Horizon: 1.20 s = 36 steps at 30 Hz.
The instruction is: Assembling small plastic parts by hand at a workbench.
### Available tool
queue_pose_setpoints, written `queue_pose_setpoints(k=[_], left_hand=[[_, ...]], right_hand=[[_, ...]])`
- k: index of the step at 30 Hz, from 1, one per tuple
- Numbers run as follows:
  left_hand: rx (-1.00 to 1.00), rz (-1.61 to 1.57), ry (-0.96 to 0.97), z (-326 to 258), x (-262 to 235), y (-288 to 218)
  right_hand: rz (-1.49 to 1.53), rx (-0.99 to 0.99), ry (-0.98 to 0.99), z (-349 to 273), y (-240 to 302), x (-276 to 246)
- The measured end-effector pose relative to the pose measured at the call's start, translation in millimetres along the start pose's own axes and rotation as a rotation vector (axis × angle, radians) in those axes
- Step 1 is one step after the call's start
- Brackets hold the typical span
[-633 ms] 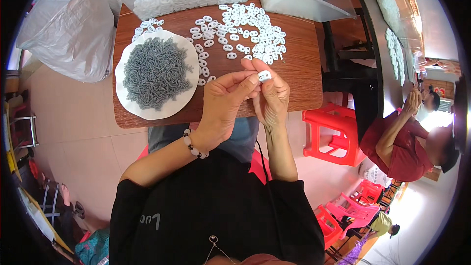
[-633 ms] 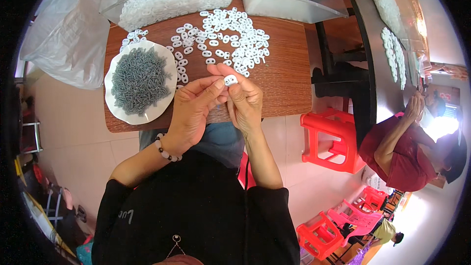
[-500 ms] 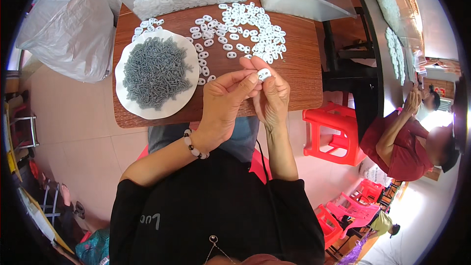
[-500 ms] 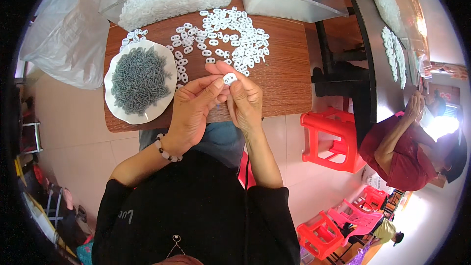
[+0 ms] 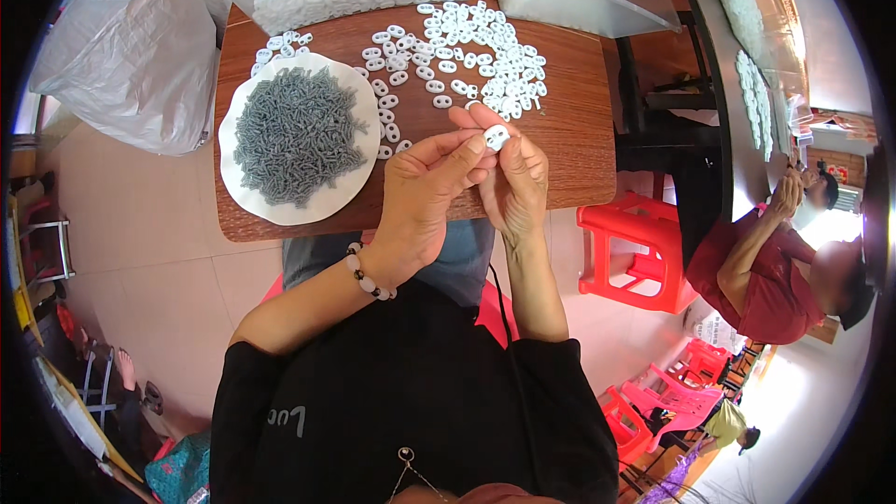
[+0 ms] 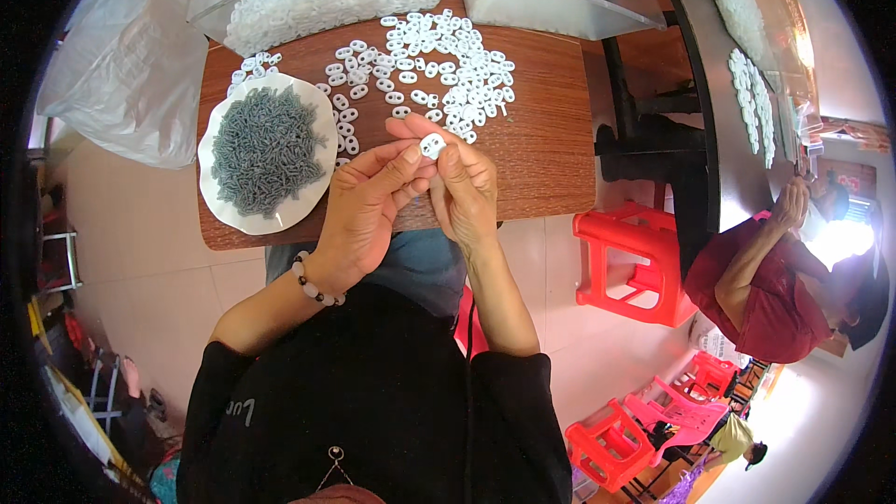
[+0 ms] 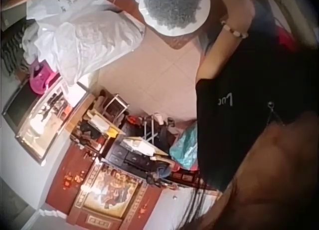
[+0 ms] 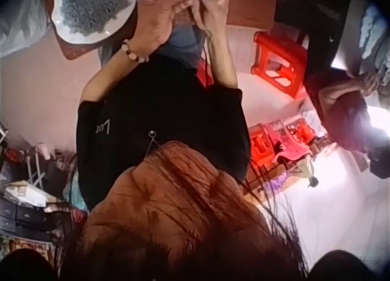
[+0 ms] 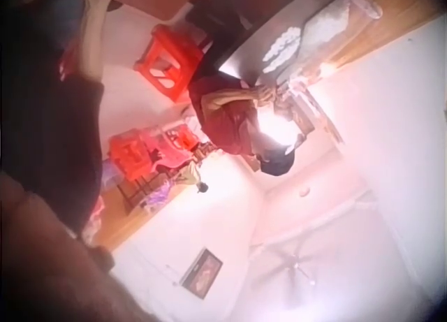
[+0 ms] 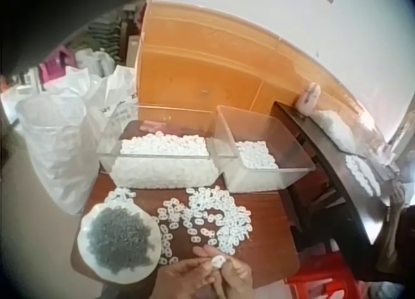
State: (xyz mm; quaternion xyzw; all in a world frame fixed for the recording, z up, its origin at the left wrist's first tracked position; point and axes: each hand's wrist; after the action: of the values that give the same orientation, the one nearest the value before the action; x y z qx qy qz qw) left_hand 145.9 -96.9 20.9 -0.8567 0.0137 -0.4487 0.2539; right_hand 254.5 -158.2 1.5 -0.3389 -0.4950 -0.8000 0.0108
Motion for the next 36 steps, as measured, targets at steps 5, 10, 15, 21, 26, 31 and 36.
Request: queue_pose_setpoints(k=[5,10,15,21,26,31,36], left_hand=[[0.002,-0.011,0.018,0,0,0],[0.033,0.122,0.090,-4,5,1],[0.018,0.182,0.132,-10,18,-3],[0.020,0.084,0.183,-13,17,-1],[0.064,0.089,0.184,-14,17,-1],[0.067,0.126,0.157,-10,17,3],[0.038,0.136,0.165,-8,17,3]], right_hand=[[-0.038,-0.029,0.005,2,2,4],[-0.153,0.131,0.116,23,34,-1],[-0.308,0.287,0.305,48,65,5],[-0.617,0.406,0.378,56,83,20],[-0.741,0.211,0.462,54,84,24],[-0.653,0.376,0.355,55,91,30],[-0.714,0.383,0.402,57,89,19]])
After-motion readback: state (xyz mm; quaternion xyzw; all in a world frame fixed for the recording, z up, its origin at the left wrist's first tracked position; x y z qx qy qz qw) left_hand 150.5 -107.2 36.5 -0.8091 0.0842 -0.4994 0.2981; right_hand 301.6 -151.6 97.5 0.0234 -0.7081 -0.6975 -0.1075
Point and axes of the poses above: each hand's wrist, its own z-axis towards the middle knuckle, its own x-axis out of the palm, y = z × x, and after that the axes turned 13 degrees about -x, right-handed
